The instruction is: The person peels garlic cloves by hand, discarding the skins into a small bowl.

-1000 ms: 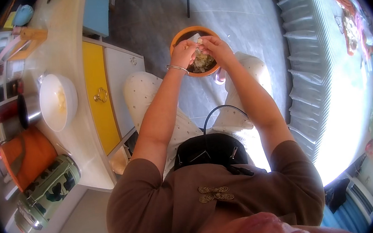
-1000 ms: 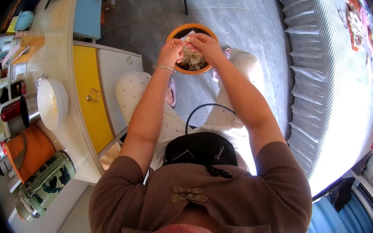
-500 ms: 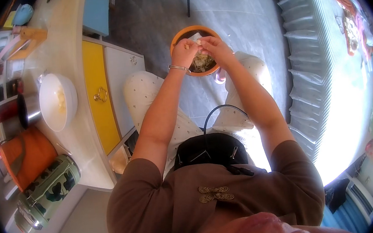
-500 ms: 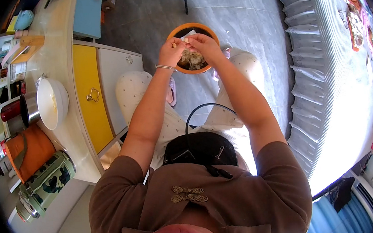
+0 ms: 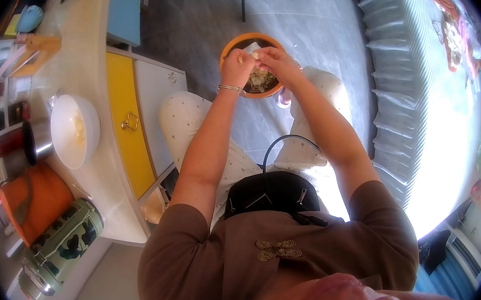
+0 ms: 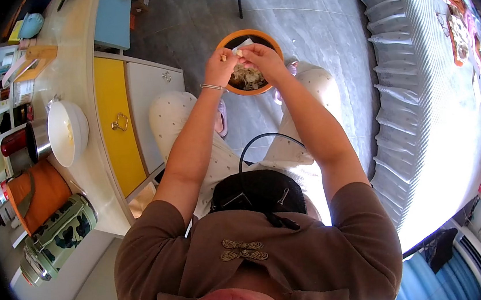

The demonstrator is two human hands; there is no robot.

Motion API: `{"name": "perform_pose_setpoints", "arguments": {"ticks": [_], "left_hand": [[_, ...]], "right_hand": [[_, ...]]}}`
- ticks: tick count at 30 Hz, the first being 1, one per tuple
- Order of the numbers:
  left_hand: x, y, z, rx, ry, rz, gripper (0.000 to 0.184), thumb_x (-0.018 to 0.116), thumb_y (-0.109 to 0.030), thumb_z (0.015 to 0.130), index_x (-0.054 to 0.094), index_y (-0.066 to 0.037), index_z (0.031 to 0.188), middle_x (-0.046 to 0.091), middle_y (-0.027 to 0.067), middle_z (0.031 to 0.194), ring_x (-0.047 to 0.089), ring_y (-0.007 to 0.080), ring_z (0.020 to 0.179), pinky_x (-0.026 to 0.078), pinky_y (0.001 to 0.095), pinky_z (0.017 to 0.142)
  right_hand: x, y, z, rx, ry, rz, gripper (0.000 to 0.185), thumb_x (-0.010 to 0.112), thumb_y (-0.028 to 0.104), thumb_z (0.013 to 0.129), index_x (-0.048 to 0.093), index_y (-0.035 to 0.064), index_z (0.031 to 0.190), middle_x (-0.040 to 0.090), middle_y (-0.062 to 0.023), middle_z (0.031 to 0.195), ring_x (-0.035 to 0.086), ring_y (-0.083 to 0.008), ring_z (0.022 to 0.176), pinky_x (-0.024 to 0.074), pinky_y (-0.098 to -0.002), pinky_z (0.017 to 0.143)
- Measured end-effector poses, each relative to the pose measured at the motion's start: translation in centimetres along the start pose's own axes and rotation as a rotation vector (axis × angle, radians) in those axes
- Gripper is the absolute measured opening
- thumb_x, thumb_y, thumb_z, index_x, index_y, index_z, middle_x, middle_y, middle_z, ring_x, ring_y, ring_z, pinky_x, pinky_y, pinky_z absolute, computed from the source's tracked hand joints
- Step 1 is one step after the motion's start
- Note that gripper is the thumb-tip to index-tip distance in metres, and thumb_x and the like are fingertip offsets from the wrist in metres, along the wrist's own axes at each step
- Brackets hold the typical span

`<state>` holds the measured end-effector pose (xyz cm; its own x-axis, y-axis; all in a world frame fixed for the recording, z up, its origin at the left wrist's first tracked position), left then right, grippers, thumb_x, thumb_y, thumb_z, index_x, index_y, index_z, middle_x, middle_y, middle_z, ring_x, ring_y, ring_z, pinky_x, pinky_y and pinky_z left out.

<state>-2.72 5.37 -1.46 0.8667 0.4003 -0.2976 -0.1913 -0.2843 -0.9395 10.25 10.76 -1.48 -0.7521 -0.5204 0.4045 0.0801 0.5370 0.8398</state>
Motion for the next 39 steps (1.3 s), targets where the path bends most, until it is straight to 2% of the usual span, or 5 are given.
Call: {"name": "perform_pose_setpoints", "arguments": {"ticks": [3, 8, 11, 36, 39], "left_hand": [[-0.5, -1.1, -0.3, 0.053, -0.04, -0.002, 0.018, 0.067, -0.019, 0.08, 0.06, -0.003, 0.085, 0.061, 0.004, 0.076, 0.056, 0.0108, 0.065, 0.047, 0.0258, 0.06], [-1.0, -4.1, -1.3, 0.39, -0.131, 0.247, 0.016, 0.065, -0.019, 0.08, 0.062, -0.005, 0.087, 0.063, 0.0113, 0.083, 0.061, 0.0245, 0.075, 0.048, 0.0327, 0.067], [-0.7, -4.6, -1.4, 0.357, -0.064, 0.42, 0.014, 0.064, -0.019, 0.079, 0.062, -0.006, 0.084, 0.063, 0.0118, 0.084, 0.06, 0.0296, 0.078, 0.048, 0.0365, 0.066], [0.1, -2.6, -1.1, 0.247, 0.105, 0.399, 0.014, 0.063, -0.018, 0.079, 0.062, -0.005, 0.083, 0.064, 0.0135, 0.079, 0.062, 0.0283, 0.071, 0.048, 0.0355, 0.063], [0.0, -1.9, -0.9, 0.226, 0.127, 0.195, 0.015, 0.064, -0.019, 0.079, 0.062, -0.005, 0.084, 0.065, 0.0119, 0.078, 0.062, 0.0257, 0.069, 0.049, 0.0338, 0.064]], "right_hand": [[-0.1, 0.1, 0.0, -0.004, 0.007, 0.006, 0.024, 0.056, 0.019, 0.092, 0.058, 0.0024, 0.109, 0.061, -0.0014, 0.096, 0.056, -0.0085, 0.087, 0.0456, -0.0221, 0.078], [-0.5, 0.5, 0.0, -0.067, -0.061, -0.106, 0.023, 0.061, 0.021, 0.089, 0.064, 0.0001, 0.1, 0.063, -0.0002, 0.086, 0.056, -0.0066, 0.077, 0.0462, -0.0208, 0.07], [-0.7, 1.0, -0.2, -0.1, -0.142, -0.297, 0.022, 0.064, 0.021, 0.087, 0.067, 0.0004, 0.095, 0.062, 0.0008, 0.079, 0.055, -0.0058, 0.072, 0.0451, -0.0209, 0.067], [-1.2, 0.9, -0.4, -0.201, -0.141, -0.71, 0.02, 0.065, 0.02, 0.082, 0.068, 0.0027, 0.091, 0.065, -0.0079, 0.074, 0.06, -0.0141, 0.067, 0.0469, -0.0282, 0.065], [-1.5, 0.9, -0.4, -0.147, -0.17, -0.678, 0.019, 0.064, 0.02, 0.082, 0.068, 0.0031, 0.091, 0.065, -0.0081, 0.075, 0.06, -0.0147, 0.067, 0.0468, -0.0289, 0.065]]}}
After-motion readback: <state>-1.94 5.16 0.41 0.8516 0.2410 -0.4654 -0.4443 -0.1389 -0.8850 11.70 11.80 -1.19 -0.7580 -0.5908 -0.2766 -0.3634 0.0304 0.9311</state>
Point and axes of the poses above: each hand's wrist, its own z-axis towards the middle knuckle, its own x-axis out of the palm, y = z × x, the point moved 6 cm from there along z, towards the middle knuckle
